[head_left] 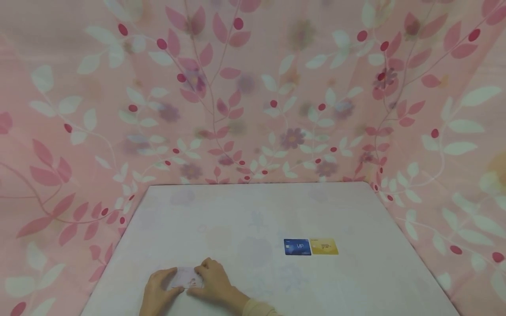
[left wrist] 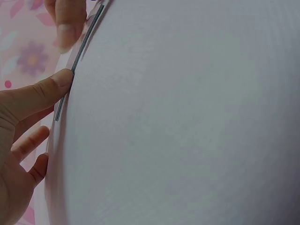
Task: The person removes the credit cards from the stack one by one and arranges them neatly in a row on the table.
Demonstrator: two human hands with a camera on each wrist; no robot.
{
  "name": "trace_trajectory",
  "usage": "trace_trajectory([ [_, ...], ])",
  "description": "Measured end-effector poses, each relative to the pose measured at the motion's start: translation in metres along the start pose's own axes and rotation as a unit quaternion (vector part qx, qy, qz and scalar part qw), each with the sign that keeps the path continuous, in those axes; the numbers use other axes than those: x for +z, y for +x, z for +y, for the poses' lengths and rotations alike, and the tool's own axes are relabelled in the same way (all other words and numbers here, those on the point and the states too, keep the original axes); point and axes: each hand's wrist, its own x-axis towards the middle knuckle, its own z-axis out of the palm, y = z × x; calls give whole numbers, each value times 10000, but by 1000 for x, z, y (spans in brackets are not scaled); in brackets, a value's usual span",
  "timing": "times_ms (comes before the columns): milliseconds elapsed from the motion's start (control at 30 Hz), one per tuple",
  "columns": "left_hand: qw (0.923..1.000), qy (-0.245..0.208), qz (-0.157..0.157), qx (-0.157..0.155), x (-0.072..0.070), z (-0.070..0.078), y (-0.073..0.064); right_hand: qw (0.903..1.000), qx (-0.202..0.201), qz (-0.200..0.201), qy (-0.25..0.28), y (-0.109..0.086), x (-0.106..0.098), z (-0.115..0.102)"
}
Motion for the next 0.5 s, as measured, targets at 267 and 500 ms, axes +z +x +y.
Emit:
trace_trajectory([
  [267, 9995, 119, -230, -183, -1, -4, 4, 9989, 314, -1, -352, 4, 2, -8],
  [500, 9994, 229, -35, 247, 2, -5, 7, 9951, 846, -441, -252, 10, -1, -10],
])
